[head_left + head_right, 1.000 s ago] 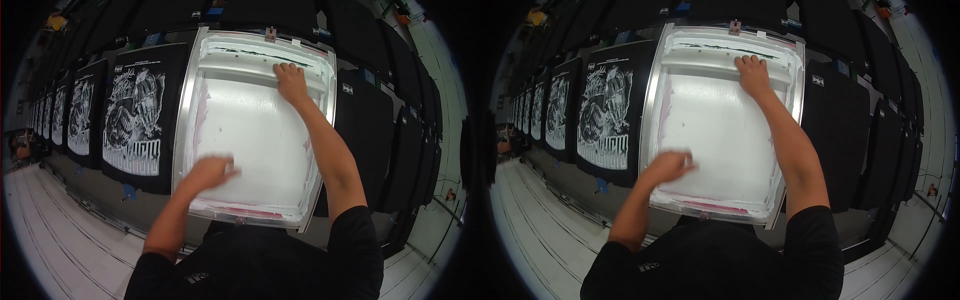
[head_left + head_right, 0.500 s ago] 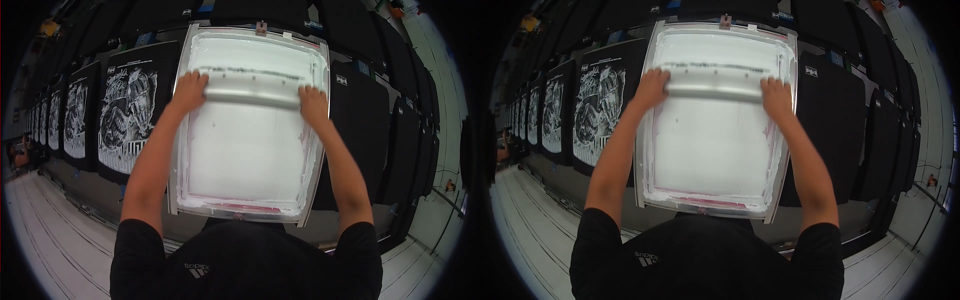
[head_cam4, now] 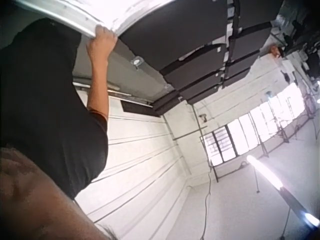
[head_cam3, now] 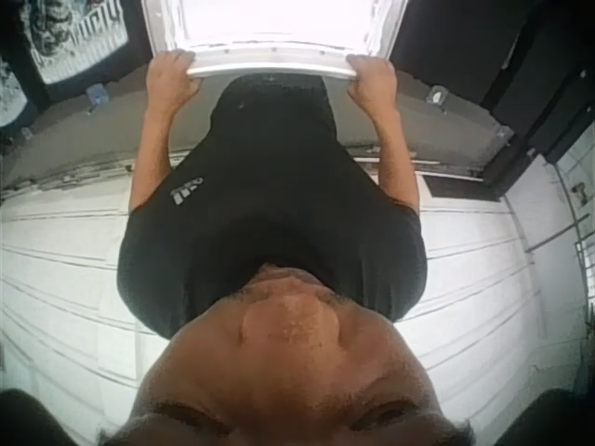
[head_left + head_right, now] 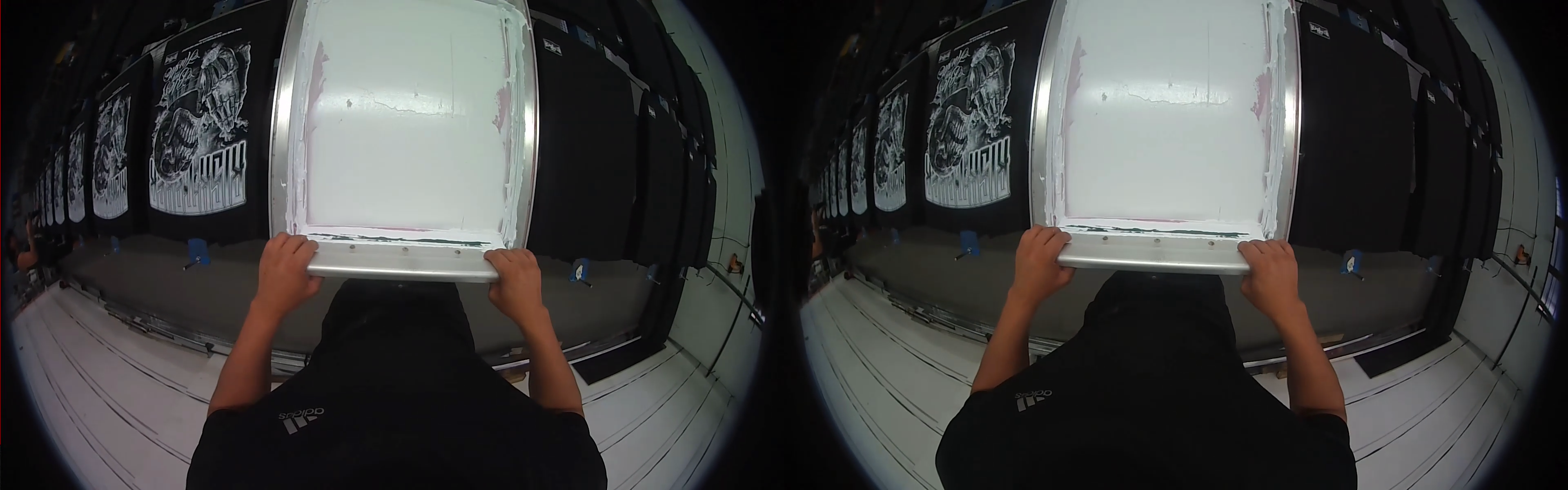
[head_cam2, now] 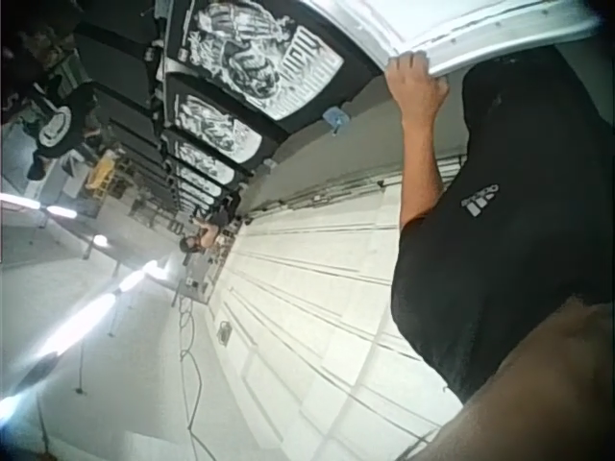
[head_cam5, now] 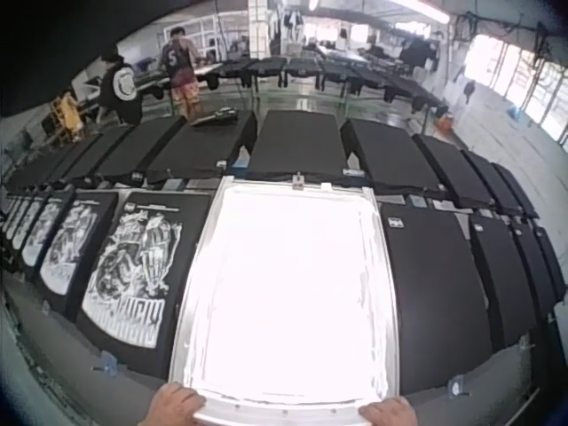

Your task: The recorder is manually screen printing multiple t-shirts on a production line, applying ink with a squeegee and refilling ink midway.

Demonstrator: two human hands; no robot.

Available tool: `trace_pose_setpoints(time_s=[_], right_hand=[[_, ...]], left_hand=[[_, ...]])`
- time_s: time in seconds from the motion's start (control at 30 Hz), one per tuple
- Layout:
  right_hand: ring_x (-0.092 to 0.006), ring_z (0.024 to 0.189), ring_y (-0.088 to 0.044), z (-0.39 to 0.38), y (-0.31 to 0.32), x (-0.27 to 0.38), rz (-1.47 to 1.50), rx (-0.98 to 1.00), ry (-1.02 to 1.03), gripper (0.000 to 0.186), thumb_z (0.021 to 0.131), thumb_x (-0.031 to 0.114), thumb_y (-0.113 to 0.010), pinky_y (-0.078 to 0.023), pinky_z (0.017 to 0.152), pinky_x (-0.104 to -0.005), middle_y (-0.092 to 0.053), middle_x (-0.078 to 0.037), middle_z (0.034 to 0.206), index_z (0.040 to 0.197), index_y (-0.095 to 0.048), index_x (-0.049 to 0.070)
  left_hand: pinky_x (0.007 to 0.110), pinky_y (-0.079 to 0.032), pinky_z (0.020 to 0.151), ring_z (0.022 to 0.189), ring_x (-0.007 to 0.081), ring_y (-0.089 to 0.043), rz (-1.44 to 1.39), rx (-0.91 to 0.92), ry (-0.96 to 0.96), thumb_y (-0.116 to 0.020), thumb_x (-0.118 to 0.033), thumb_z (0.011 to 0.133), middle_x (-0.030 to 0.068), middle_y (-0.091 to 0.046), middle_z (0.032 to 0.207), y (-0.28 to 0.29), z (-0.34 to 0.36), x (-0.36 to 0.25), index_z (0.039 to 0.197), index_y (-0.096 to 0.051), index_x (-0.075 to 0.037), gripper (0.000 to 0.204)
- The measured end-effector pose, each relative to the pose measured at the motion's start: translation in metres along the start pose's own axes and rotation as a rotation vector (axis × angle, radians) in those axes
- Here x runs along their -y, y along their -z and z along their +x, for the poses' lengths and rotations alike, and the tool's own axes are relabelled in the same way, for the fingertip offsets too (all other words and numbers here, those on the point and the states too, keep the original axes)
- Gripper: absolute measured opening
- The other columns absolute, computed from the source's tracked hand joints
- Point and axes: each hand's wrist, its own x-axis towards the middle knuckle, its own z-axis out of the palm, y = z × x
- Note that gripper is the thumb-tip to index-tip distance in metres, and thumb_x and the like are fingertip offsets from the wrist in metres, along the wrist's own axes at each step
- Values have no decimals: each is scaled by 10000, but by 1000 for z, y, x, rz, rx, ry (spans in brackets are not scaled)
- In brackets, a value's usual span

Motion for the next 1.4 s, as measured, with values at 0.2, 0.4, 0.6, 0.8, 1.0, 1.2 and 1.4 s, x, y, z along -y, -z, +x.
trace_pose_setpoints(time_s=[0.2, 0.4, 0.6, 0.8, 1.0, 1.2, 1.4], right_hand=[[-313, 892, -621, 2, -7, -4, 2, 95, -60, 436, 551, -1, -658, -464, 868, -452, -678, -98, 945, 979, -649, 82], [-332, 947, -616, 64, -3, -31, -49, 20, -131, 506, 493, -11, -698, -468, 954, -445, -689, -92, 978, 987, -665, 95], [-330, 872, -627, 255, 37, -106, -176, -213, -54, 399, 629, 30, -677, -520, 781, -439, -681, -123, 891, 1019, -721, 107], [-333, 999, -665, 408, 85, -163, -332, -171, -55, 418, 731, 148, -630, -538, 862, -451, -707, -135, 1032, 1142, -691, 200], [-352, 1062, -646, 432, 113, -175, -339, -45, -19, 496, 722, 159, -630, -512, 938, -436, -691, -178, 1104, 1214, -676, 118], [-381, 942, -613, 158, 74, -61, -105, 74, -62, 387, 694, 31, -633, -479, 881, -457, -686, -167, 972, 1069, -709, 89], [-275, 948, -636, 25, 12, -11, -51, 145, -117, 425, 600, 6, -650, -385, 1063, -517, -703, -79, 965, 1014, -687, 97]], left_hand=[[411, -504, 772, 876, 304, -601, 84, 24, 49, -715, -35, 547, 107, -633, 906, -11, -12, -2, 911, -639, -45, 373], [409, -537, 752, 853, 326, -622, 51, -181, -34, -678, 10, 519, 120, -646, 906, -25, 62, 33, 911, -637, -42, 398], [428, -537, 783, 851, 333, -652, 157, -177, 24, -768, -73, 566, 122, -701, 939, 4, 260, 117, 966, -714, -72, 403], [435, -556, 788, 857, 348, -691, 328, -163, 74, -757, -365, 725, 152, -714, 859, 43, 418, 158, 993, -746, -175, 329], [460, -416, 1022, 1176, 354, -540, 287, 176, 274, -822, -340, 686, 125, -653, 1125, 77, 445, 133, 1124, -685, -98, 519], [439, -521, 820, 887, 347, -647, 96, 175, 264, -832, -204, 674, 133, -700, 926, 64, 172, 45, 916, -734, -63, 296], [402, -524, 751, 863, 296, -608, 1, 75, 79, -735, -23, 535, 76, -651, 903, 1, 24, -2, 882, -647, -77, 362]])
